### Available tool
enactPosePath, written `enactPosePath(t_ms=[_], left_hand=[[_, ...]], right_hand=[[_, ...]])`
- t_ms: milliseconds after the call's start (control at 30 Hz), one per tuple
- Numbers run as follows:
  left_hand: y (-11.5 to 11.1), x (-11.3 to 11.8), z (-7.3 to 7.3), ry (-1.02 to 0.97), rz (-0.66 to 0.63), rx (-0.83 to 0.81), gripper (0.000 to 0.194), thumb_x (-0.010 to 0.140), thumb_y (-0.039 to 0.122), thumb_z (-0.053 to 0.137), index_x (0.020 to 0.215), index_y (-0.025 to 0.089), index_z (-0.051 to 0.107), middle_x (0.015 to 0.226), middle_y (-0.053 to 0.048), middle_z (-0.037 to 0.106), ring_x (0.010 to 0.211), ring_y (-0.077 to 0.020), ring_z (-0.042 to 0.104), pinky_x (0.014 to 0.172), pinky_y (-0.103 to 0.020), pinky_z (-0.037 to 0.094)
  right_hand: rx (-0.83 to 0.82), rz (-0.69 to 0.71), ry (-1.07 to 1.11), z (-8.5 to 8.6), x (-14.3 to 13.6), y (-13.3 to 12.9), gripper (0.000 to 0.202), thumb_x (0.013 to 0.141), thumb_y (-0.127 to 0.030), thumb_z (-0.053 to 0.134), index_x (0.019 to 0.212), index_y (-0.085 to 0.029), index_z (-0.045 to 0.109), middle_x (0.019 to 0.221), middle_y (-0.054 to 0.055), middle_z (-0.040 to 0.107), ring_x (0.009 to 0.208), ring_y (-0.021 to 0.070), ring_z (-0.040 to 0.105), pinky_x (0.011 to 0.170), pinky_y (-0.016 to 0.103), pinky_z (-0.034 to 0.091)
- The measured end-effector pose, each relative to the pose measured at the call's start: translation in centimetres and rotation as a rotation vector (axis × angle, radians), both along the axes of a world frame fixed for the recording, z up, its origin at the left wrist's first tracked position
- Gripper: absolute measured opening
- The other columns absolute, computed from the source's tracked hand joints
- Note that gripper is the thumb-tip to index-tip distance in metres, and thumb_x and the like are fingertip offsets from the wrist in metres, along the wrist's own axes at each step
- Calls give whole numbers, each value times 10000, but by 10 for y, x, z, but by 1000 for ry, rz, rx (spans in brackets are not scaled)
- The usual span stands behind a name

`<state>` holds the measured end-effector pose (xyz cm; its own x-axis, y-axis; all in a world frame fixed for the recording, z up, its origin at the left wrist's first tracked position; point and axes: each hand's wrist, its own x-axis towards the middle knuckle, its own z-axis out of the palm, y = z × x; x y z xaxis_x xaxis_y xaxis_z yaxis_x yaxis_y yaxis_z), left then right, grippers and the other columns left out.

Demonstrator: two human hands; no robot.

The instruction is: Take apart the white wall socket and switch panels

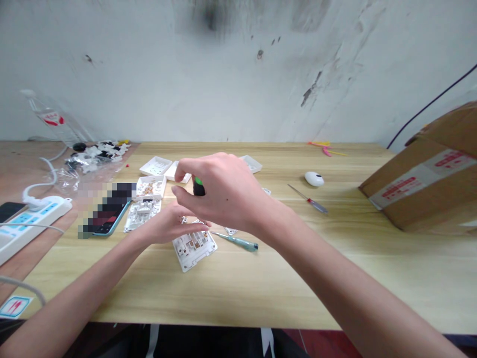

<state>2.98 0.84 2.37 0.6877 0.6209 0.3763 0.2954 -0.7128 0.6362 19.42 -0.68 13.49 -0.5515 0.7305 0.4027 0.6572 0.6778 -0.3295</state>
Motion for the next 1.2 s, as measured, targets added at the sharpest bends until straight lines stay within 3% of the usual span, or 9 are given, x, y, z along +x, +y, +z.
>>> enactPosePath(t_ms=[133, 267, 367, 467, 567, 700, 967, 1100, 1200], left_hand=[[1, 5, -5, -40, 133, 58, 198, 747, 326, 747, 741, 148, 661, 824, -38, 702, 838, -206, 639, 796, -331, 484], [0, -1, -2, 6, 31, -29, 196, 809, 289, 691, 967, 173, 685, 970, -52, 710, 930, -212, 630, 809, -321, 487], [1, -3, -2, 2, -14, -71, 95, 852, 248, 640, 875, 186, 709, 921, -33, 718, 918, -193, 632, 819, -310, 483], [2, 3, -8, -47, 97, -35, 153, 788, 303, 710, 733, 165, 673, 856, -33, 707, 898, -205, 630, 803, -316, 486], [2, 6, -13, -57, 156, -17, 224, 743, 361, 744, 802, 163, 658, 901, -43, 698, 923, -221, 620, 805, -329, 488], [2, 2, -13, -12, 25, -32, 161, 834, 296, 664, 945, 181, 679, 922, -44, 696, 914, -194, 617, 805, -310, 482], [2, 8, -15, -3, 156, 27, 251, 739, 365, 749, 674, 150, 636, 813, -40, 685, 836, -202, 615, 752, -307, 477], [2, 3, -12, 24, 32, -27, 143, 824, 309, 674, 897, 187, 694, 934, -41, 698, 910, -197, 616, 803, -315, 476], [3, 2, -13, 22, -6, -52, 122, 857, 293, 635, 851, 197, 710, 904, -40, 702, 913, -192, 620, 805, -308, 476]], right_hand=[[10, 1, 9, 0, -1, 0, 127, 799, -223, 569, 839, -180, 682, 614, -14, 570, 547, 86, 433, 564, 250, 298], [7, 2, 13, 0, -1, 0, 129, 810, -232, 564, 832, -181, 680, 622, -11, 575, 550, 87, 435, 561, 250, 294], [8, -3, 16, 0, -2, 1, 125, 805, -232, 567, 829, -182, 680, 618, -12, 567, 551, 88, 430, 560, 249, 290], [9, 3, 18, -2, -2, 2, 121, 798, -231, 574, 832, -185, 680, 619, -14, 557, 555, 88, 421, 560, 249, 288], [6, 10, 32, -3, -2, 3, 127, 800, -237, 571, 838, -183, 680, 624, -14, 554, 558, 89, 414, 559, 250, 288], [-2, 0, 49, -3, 1, 4, 133, 798, -244, 571, 844, -177, 677, 605, -16, 537, 555, 90, 401, 556, 254, 286], [-12, 1, 57, -1, 0, 2, 140, 799, -241, 555, 827, -171, 674, 618, -11, 541, 560, 88, 400, 553, 256, 278], [1, 7, 62, -1, 2, 2, 140, 796, -237, 550, 809, -168, 671, 610, -12, 547, 557, 86, 404, 560, 256, 283], [-5, 1, 66, -1, 3, 2, 136, 787, -233, 554, 802, -166, 671, 600, -13, 544, 552, 87, 406, 561, 256, 285]])
